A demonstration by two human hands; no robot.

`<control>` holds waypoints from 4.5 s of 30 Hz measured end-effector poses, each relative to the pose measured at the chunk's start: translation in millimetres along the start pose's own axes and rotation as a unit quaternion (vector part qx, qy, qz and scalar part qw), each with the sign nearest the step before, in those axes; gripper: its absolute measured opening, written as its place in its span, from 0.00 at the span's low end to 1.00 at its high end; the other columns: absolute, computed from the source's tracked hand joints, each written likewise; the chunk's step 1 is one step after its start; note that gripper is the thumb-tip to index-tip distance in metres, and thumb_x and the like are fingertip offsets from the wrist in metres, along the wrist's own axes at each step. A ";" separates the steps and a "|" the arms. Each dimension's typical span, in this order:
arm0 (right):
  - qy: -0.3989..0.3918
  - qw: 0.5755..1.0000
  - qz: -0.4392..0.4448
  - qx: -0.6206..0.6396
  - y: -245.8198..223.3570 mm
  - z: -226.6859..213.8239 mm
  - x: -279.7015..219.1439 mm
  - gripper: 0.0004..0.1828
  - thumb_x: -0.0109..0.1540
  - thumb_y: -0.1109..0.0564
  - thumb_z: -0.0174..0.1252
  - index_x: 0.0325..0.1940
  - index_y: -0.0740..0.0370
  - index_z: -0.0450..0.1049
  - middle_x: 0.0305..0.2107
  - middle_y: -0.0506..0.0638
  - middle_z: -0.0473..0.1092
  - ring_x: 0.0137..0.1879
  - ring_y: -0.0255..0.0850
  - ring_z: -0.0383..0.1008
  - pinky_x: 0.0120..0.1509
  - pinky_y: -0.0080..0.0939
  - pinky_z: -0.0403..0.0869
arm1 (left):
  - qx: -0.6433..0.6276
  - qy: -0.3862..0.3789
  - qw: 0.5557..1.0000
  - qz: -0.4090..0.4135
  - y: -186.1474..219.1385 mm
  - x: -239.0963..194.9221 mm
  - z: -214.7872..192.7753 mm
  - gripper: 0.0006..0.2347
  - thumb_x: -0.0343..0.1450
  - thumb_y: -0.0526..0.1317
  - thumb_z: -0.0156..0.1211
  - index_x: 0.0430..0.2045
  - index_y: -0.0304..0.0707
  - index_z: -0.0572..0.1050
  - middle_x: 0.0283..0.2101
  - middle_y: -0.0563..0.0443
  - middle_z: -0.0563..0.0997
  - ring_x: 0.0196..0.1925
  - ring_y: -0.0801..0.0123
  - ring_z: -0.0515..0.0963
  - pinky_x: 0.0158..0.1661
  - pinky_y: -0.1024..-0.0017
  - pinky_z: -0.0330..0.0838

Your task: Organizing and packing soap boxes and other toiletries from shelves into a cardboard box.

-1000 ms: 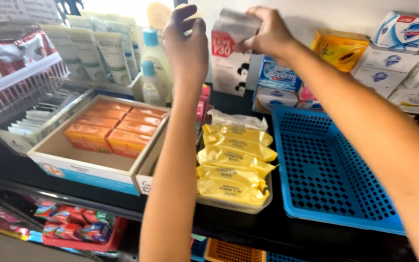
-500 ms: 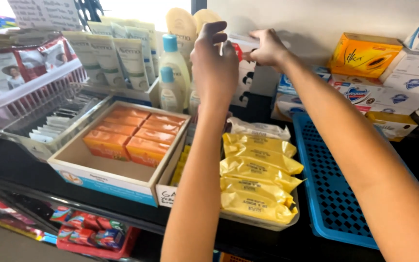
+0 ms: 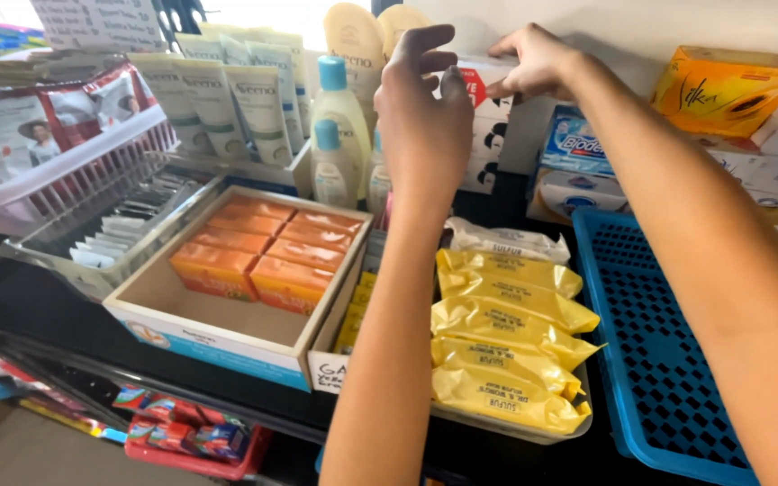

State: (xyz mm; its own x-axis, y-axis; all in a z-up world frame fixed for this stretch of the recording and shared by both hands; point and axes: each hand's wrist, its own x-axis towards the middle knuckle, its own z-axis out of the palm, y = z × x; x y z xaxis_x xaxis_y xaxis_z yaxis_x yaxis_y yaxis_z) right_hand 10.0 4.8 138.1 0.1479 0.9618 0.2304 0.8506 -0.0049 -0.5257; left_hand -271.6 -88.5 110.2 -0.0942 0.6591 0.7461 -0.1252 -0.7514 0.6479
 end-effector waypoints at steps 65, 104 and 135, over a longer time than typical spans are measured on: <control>0.270 0.850 0.254 -0.374 -55.6 -165.6 -871.1 0.22 0.58 0.59 0.66 0.56 0.64 0.75 0.51 0.56 0.73 0.50 0.49 0.78 0.52 0.45 0.76 | -0.360 -0.427 0.805 0.199 353.2 -419.4 214.6 0.11 0.65 0.40 0.74 0.25 0.36 0.75 0.43 0.50 0.83 0.49 0.58 0.81 0.52 0.62 0.69; 0.046 0.756 0.648 -0.084 161.3 -44.8 -1225.2 0.37 0.45 0.52 0.71 0.57 0.57 0.69 0.42 0.54 0.74 0.48 0.53 0.77 0.47 0.54 0.78 | -0.363 -0.712 0.568 0.198 464.0 -851.1 338.2 0.09 0.70 0.35 0.63 0.43 0.39 0.78 0.48 0.48 0.79 0.54 0.54 0.77 0.59 0.57 0.67; 0.216 0.959 0.166 0.073 27.3 -127.9 -870.8 0.63 0.57 0.55 0.68 0.81 0.63 0.30 0.66 0.58 0.59 0.68 0.48 0.64 0.71 0.45 0.63 | -0.495 -0.470 0.678 -0.273 360.3 -488.6 168.1 0.43 0.72 0.32 0.62 0.78 0.42 0.35 0.66 0.38 0.70 0.67 0.58 0.74 0.68 0.60 0.68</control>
State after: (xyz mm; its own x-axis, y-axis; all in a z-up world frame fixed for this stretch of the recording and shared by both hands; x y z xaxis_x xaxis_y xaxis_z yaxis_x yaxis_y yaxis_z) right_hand -31.1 -867.9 27.8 0.6211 0.7105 0.3309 0.6450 -0.2236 -0.7307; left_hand -104.7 -686.7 4.8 0.8465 0.1685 0.5051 -0.5323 0.2928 0.7943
